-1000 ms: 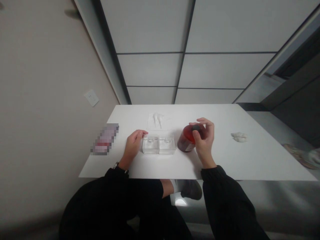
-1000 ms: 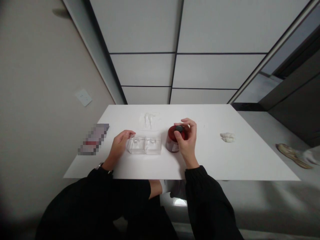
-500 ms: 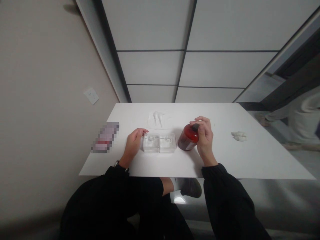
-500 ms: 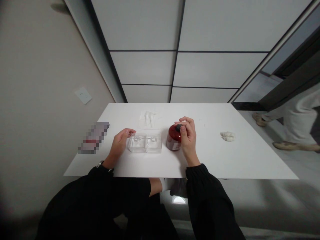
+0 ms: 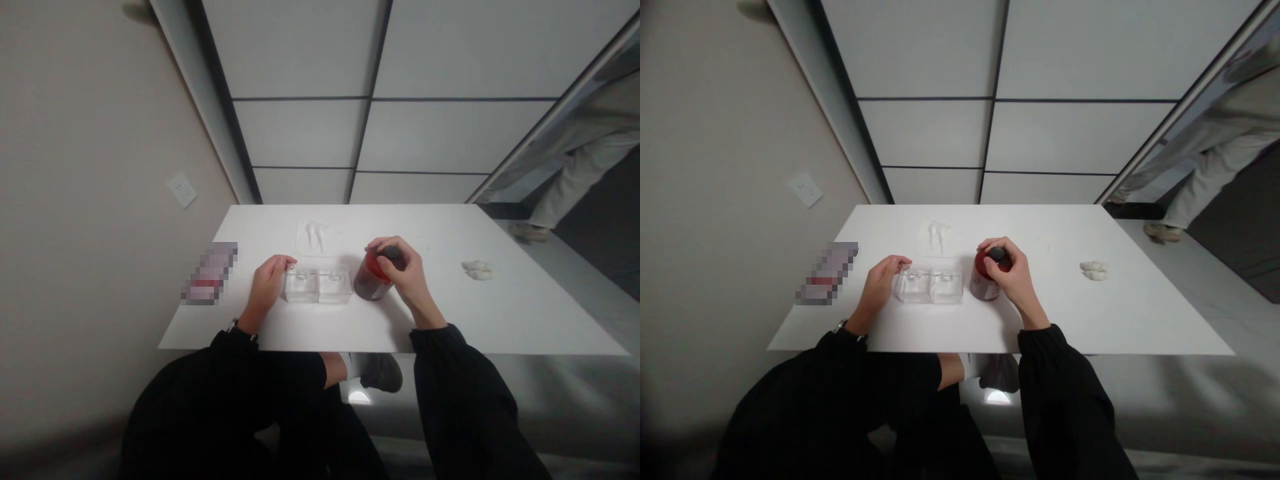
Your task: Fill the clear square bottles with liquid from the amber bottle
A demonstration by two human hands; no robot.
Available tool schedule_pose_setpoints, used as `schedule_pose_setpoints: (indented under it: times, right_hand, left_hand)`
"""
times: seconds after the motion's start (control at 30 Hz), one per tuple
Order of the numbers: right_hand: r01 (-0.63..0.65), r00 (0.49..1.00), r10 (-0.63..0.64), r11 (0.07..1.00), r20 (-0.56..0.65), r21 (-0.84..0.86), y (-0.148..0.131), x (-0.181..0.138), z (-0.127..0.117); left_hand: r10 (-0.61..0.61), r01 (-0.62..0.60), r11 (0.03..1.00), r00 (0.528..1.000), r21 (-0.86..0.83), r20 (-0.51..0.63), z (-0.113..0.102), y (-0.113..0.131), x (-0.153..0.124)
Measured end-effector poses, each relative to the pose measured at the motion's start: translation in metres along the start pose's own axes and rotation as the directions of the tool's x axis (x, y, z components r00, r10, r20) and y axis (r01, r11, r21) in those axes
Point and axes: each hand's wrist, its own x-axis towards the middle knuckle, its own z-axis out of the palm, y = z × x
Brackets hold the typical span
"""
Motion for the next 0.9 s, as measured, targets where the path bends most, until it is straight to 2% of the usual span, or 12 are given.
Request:
schedule_pose_setpoints:
  times: [0.13,0.23,0.57,0.77,0.9]
  right_hand:
    - [0.040,0.999,-0.042,0.997,-0.029,-0.065,-0.003,-0.002,0.002]
    - [0.059,0.996,-0.062,0.997,-0.070,-0.050,-0.002,-0.006,0.004]
    - [0.088,0.981,-0.095,0.995,-0.168,-0.051,0.003,-0.008,0.011]
    - [0.103,0.976,-0.108,0.994,-0.188,-0.034,0.000,-0.011,0.017]
    - [0.110,0.973,-0.118,0.993,-0.199,-0.052,0.003,-0.015,0.020]
  left_hand:
    - [0.003,-0.002,1.000,1.000,-0.014,0.018,0.000,0.002,0.000]
    - [0.012,-0.010,0.999,0.999,-0.032,0.052,0.001,0.004,-0.001]
    - [0.042,-0.025,0.997,0.969,-0.074,0.242,0.002,0.007,-0.006]
    - [0.022,-0.008,0.999,0.964,-0.052,0.265,0.000,0.011,-0.006]
    - [0.040,-0.025,0.997,0.974,-0.067,0.224,0.003,0.009,-0.008]
